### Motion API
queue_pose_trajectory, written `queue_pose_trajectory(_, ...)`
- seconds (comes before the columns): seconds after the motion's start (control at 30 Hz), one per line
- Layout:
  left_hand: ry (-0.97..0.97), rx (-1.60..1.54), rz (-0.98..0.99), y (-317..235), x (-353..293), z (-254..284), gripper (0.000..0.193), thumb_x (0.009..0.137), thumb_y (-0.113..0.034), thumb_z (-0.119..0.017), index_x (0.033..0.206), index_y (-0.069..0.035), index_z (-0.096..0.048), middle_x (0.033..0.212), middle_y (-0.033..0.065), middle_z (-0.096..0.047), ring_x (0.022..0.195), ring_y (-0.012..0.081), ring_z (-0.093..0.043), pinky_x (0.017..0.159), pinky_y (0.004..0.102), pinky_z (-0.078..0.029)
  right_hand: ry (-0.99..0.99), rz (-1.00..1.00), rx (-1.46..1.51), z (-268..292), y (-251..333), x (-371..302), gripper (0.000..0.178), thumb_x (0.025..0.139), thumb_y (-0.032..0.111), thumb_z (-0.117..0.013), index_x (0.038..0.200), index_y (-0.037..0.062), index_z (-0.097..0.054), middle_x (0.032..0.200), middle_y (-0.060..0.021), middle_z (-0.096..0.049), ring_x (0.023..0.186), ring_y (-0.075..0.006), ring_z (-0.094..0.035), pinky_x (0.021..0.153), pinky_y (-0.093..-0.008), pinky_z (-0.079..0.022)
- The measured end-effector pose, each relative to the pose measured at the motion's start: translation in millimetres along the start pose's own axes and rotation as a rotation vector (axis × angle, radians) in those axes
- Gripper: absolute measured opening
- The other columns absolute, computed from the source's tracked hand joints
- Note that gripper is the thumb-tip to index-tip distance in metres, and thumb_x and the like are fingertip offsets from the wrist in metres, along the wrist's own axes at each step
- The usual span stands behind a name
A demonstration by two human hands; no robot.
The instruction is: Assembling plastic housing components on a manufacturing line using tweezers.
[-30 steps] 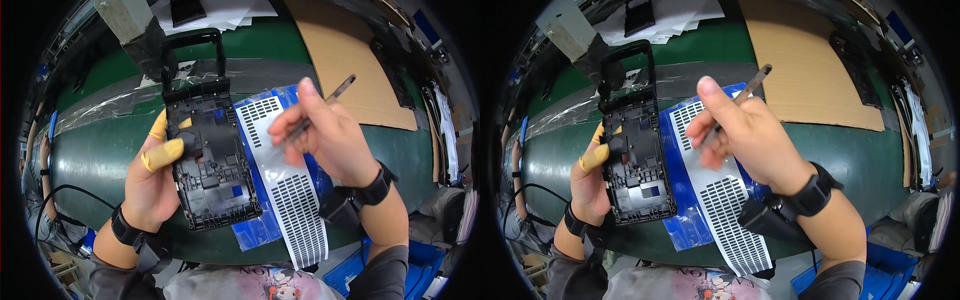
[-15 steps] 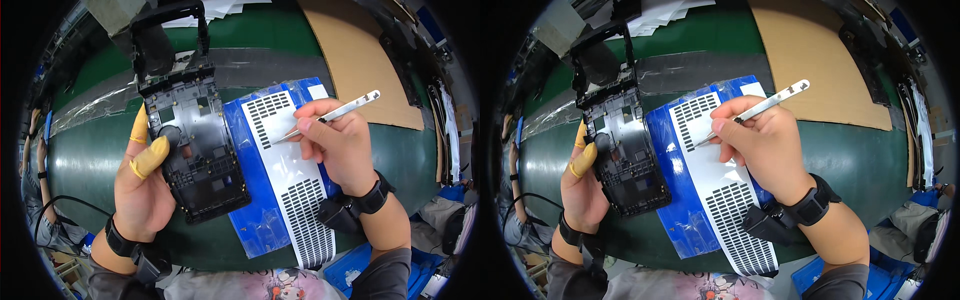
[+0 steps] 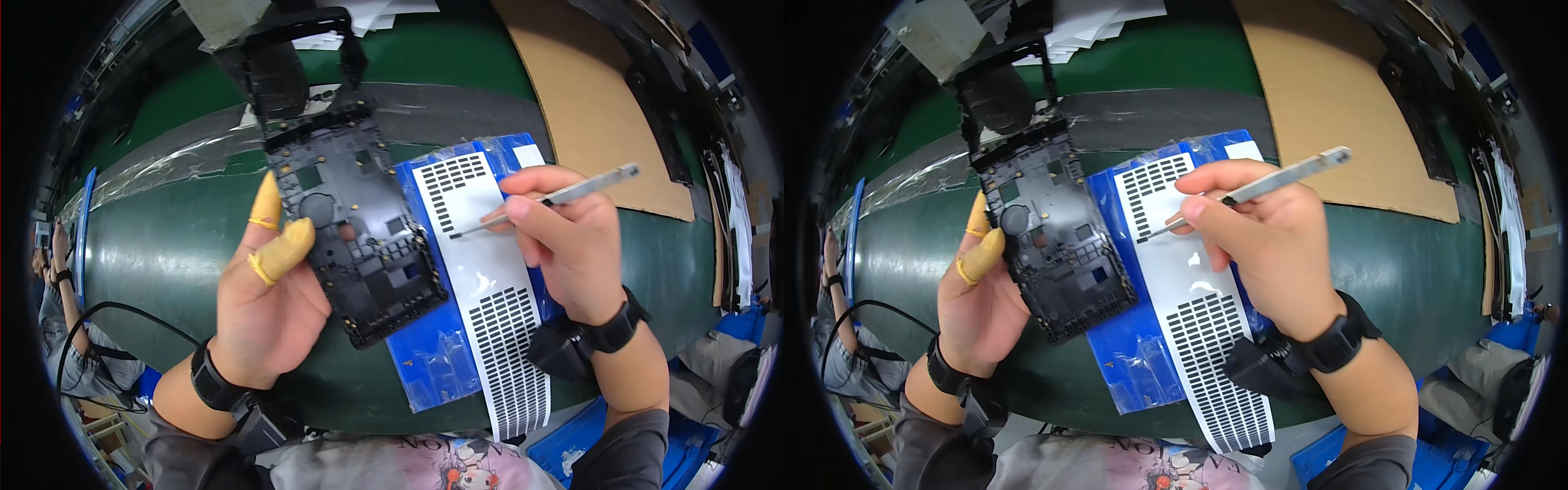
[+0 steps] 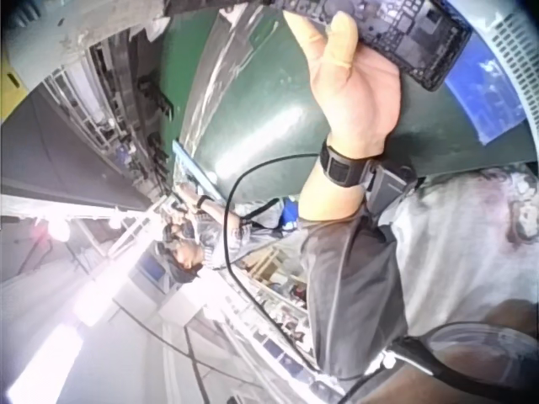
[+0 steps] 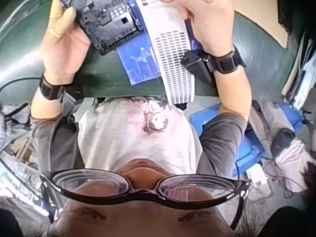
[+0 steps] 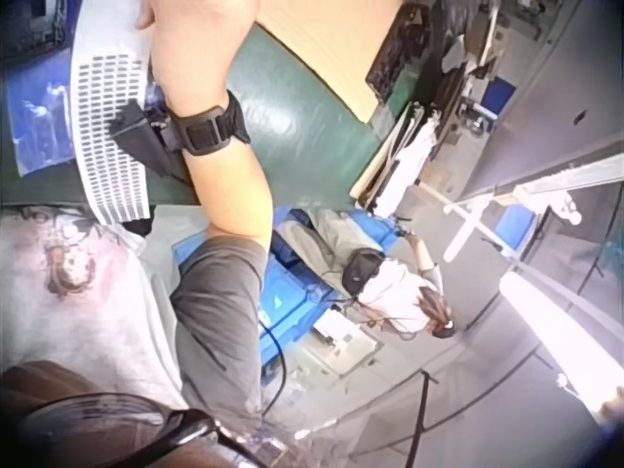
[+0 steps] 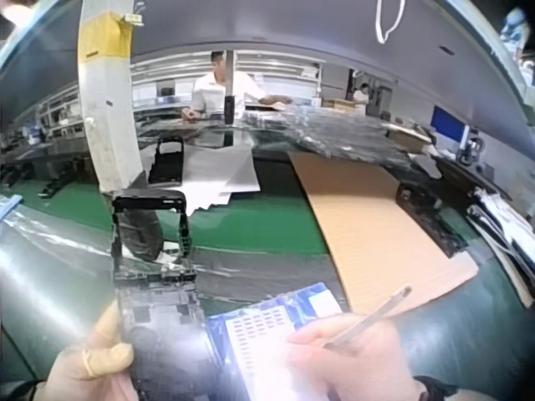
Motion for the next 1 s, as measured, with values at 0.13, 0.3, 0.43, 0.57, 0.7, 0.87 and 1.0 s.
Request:
queue_pose_trajectory(0.13, -0.016, -0.026, 0.094, 13.0, -8.1, -7.3, 0.055, 0.081, -0.011, -0.045, 0.130, -0.010, -0.018, 0.123, 0.0135, -0.039, 0.110, 0.0280, -0.043, 0.087, 0.0434, -0.043, 0.081, 0.002, -0.033, -24.0, 13.7, -20.6, 0.016, 0.077, 0.002, -0.050, 0.092, -0.0029, -0.051, 0.076, -0.0193, -0.060, 0.043, -0.0047, -0.039, 0.041, -0.0149, -0.032)
queue_pose_trajectory(0.3, 0.039, -0.085, 0.140, 23.6, -16.2, -15.7, 0.055, 0.081, -0.009, -0.045, 0.130, -0.012, -0.018, 0.124, 0.0148, -0.036, 0.112, 0.0283, -0.041, 0.089, 0.0426, -0.041, 0.155, 0.024, 0.125, -49.0, 9.2, -39.9, 0.018, 0.076, 0.004, -0.056, 0.090, -0.0050, -0.050, 0.079, -0.0199, -0.060, 0.057, -0.0117, -0.053, 0.050, -0.0210, -0.042)
queue_pose_trajectory(0.43, 0.047, -0.109, 0.169, 24.9, -15.4, -19.4, 0.055, 0.082, -0.009, -0.044, 0.130, -0.014, -0.018, 0.125, 0.0141, -0.035, 0.113, 0.0280, -0.041, 0.091, 0.0417, -0.039, 0.230, -0.018, 0.181, -50.0, 3.2, -41.7, 0.019, 0.077, -0.004, -0.055, 0.096, -0.0056, -0.053, 0.086, -0.0097, -0.058, 0.078, -0.0114, -0.058, 0.064, -0.0183, -0.046)
queue_pose_trajectory(0.57, 0.061, -0.117, 0.156, 23.3, -14.9, -20.3, 0.055, 0.082, -0.009, -0.043, 0.130, -0.015, -0.018, 0.125, 0.0138, -0.035, 0.113, 0.0275, -0.040, 0.091, 0.0414, -0.039, 0.221, -0.003, 0.176, -50.2, 4.3, -41.3, 0.018, 0.077, -0.004, -0.054, 0.095, -0.0056, -0.053, 0.086, -0.0096, -0.058, 0.077, -0.0106, -0.058, 0.064, -0.0181, -0.046)
queue_pose_trajectory(0.7, 0.053, -0.101, 0.162, 24.5, -15.0, -21.2, 0.056, 0.082, -0.008, -0.043, 0.131, -0.015, -0.017, 0.126, 0.0137, -0.034, 0.113, 0.0271, -0.041, 0.091, 0.0415, -0.039, 0.213, -0.008, 0.174, -49.2, 3.7, -41.5, 0.018, 0.077, -0.005, -0.054, 0.095, -0.0055, -0.053, 0.086, -0.0094, -0.058, 0.077, -0.0106, -0.058, 0.064, -0.0182, -0.046)
queue_pose_trajectory(0.87, 0.067, -0.117, 0.139, 22.7, -16.3, -19.1, 0.057, 0.082, -0.008, -0.043, 0.131, -0.017, -0.015, 0.126, 0.0131, -0.034, 0.113, 0.0272, -0.041, 0.090, 0.0418, -0.040, 0.203, -0.003, 0.168, -52.2, 2.5, -41.0, 0.017, 0.077, -0.005, -0.054, 0.095, -0.0055, -0.054, 0.085, -0.0090, -0.058, 0.076, -0.0100, -0.057, 0.063, -0.0180, -0.046)
queue_pose_trajectory(1.0, 0.057, -0.128, 0.150, 24.3, -17.3, -21.2, 0.058, 0.082, -0.008, -0.043, 0.132, -0.018, -0.014, 0.126, 0.0129, -0.034, 0.113, 0.0275, -0.040, 0.091, 0.0424, -0.039, 0.207, 0.019, 0.149, -50.0, 3.1, -42.0, 0.017, 0.077, -0.004, -0.054, 0.095, -0.0055, -0.054, 0.085, -0.0087, -0.058, 0.075, -0.0092, -0.057, 0.062, -0.0174, -0.045)
Point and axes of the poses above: each hand's wrist, its own x-axis towards the middle knuckle, its own z-axis out of the back of the hand, y = z × x, the point moved 9 cm from there along x, towards the middle knuckle
